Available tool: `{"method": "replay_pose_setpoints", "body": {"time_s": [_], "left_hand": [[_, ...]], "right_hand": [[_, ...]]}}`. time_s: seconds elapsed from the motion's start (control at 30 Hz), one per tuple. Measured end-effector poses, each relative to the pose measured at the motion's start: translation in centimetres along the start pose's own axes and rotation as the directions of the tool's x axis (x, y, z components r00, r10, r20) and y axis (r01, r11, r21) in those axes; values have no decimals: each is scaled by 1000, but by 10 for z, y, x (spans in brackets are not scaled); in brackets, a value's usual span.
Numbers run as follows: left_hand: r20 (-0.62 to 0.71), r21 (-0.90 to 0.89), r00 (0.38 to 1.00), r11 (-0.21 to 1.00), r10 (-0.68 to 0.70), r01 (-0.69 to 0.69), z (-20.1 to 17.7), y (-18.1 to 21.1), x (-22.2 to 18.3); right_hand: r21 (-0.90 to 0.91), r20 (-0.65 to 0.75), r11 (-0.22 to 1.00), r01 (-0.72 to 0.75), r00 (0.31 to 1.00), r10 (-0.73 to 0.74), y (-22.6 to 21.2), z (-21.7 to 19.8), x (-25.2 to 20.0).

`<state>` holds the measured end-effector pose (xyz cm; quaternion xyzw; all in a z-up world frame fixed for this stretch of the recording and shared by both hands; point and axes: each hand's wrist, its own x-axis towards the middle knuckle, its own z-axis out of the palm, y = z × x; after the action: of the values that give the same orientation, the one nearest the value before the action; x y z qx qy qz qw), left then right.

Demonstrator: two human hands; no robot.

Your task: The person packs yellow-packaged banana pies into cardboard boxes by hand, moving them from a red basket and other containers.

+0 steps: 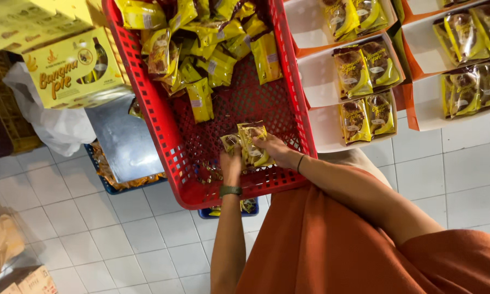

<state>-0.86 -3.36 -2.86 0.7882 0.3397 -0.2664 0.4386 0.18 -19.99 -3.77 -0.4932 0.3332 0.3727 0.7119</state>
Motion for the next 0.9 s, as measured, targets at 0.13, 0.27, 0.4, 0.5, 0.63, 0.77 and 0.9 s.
{"method": "replay_pose_setpoints", "body": {"time_s": [0.13, 0.27, 0.4, 0.5, 0.63, 0.77, 0.9], "left_hand": [[189, -171, 980, 981, -61, 94, -37, 108, -75], [177, -136, 983, 988, -41, 66, -52, 183, -139], [147, -356, 987, 934, 62, -6, -27, 212, -157], [217, -432, 967, 902, 135, -29, 2, 161, -103], [243, -514, 970, 851, 27, 105, 58, 180, -84], [295, -611, 953, 780, 67, 134, 139, 250, -71], [401, -675, 834, 738, 379, -11, 223, 365, -17]], "right_hand": [[178, 22, 984, 27, 999, -32, -8, 3, 0], [115, 108, 990, 84, 989, -96, -57, 3, -53], [102, 108, 976, 192, 973, -203, -69, -56, -61], [166, -75, 965, 202, 979, -192, -129, -114, -111], [319, -88, 910, 265, 964, -250, -167, -236, -101], [496, -117, 819, 288, 957, -266, -218, -353, -80], [199, -89, 882, 427, 904, -418, -341, -440, -54]]}}
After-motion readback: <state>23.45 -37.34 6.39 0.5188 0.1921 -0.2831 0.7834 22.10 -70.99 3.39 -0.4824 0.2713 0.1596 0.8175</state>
